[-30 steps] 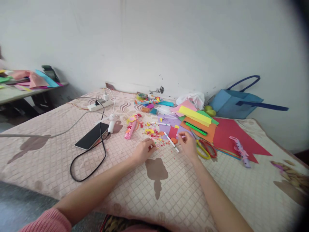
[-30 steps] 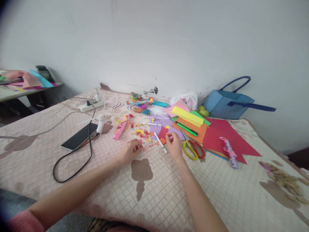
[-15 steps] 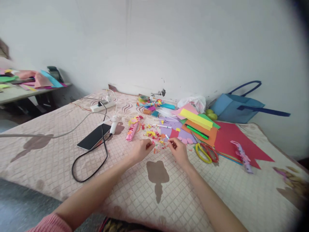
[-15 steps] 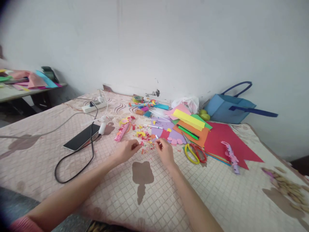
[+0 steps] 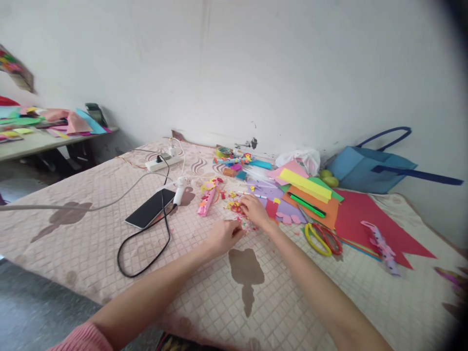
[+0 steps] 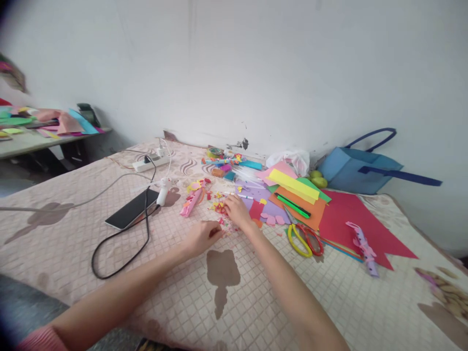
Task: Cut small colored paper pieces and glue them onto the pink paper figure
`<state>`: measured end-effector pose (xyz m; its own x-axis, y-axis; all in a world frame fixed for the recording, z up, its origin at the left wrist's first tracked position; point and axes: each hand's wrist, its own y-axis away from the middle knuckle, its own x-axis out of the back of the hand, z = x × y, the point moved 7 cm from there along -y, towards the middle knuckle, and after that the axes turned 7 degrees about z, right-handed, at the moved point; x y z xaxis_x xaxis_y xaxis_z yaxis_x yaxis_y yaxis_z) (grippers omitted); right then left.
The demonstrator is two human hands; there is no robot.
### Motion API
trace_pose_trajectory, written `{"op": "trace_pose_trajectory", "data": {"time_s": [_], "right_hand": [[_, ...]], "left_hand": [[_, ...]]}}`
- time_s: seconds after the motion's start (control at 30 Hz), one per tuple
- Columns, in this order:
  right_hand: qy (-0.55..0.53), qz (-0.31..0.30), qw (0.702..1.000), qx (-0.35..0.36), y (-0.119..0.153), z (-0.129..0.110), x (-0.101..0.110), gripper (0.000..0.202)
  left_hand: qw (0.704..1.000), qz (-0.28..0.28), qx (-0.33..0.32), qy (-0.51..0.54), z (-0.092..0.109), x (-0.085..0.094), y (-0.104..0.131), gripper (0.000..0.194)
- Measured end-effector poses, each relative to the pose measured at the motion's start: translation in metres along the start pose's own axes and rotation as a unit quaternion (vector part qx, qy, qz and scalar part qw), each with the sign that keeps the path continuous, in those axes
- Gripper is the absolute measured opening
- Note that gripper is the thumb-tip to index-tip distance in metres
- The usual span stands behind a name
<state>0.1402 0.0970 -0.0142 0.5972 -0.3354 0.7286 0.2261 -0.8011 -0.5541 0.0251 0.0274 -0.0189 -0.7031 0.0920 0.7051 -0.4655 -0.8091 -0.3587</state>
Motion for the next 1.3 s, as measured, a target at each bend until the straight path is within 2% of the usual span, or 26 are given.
{"op": "trace_pose_trajectory", "data": {"time_s": [0.17,0.27,0.33,0.43,0.53,0.6,0.87,1.03,1.1,1.17,1.3], "right_hand": [[-0.004,0.092,0.992,-0.082,0.004,0.017,0.024,0.013],[-0.018,0.132,0.984,-0.117,0.02,0.015,0.042,0.018],[-0.029,0.145,0.982,-0.114,0.037,0.004,0.051,0.02],[-0.034,0.152,0.984,-0.088,0.064,-0.018,0.059,0.017],[-0.033,0.133,0.991,0.005,0.082,-0.045,0.057,0.021],[-0.024,0.119,0.991,0.047,0.088,-0.057,0.055,0.023],[-0.036,0.147,0.988,0.014,0.089,-0.058,0.059,0.02],[-0.064,0.122,0.99,0.015,0.09,-0.064,0.057,0.021],[-0.104,0.124,0.987,-0.017,0.089,-0.064,0.058,0.02],[-0.171,0.127,0.974,-0.082,0.089,-0.058,0.058,0.021],[-0.326,0.094,0.915,-0.22,0.095,-0.041,0.041,0.027]], "left_hand": [[0.999,0.007,0.02,0.04,-0.004,0.0,0.0,0.021],[0.986,-0.02,0.074,0.151,-0.008,-0.006,0.0,0.022],[0.958,-0.043,0.128,0.255,-0.011,-0.012,0.0,0.024],[0.894,-0.054,0.21,0.393,-0.016,-0.021,0.0,0.035],[0.838,-0.045,0.258,0.479,-0.02,-0.025,0.0,0.042],[0.822,-0.036,0.27,0.5,-0.023,-0.026,-0.001,0.042],[0.833,-0.016,0.264,0.486,-0.032,-0.023,-0.003,0.033],[0.841,-0.032,0.258,0.474,-0.03,-0.026,-0.002,0.034],[0.847,-0.028,0.25,0.468,-0.029,-0.024,-0.003,0.032],[0.855,-0.025,0.24,0.46,-0.027,-0.022,-0.003,0.031],[0.872,-0.037,0.21,0.44,-0.02,-0.021,-0.003,0.03]]}}
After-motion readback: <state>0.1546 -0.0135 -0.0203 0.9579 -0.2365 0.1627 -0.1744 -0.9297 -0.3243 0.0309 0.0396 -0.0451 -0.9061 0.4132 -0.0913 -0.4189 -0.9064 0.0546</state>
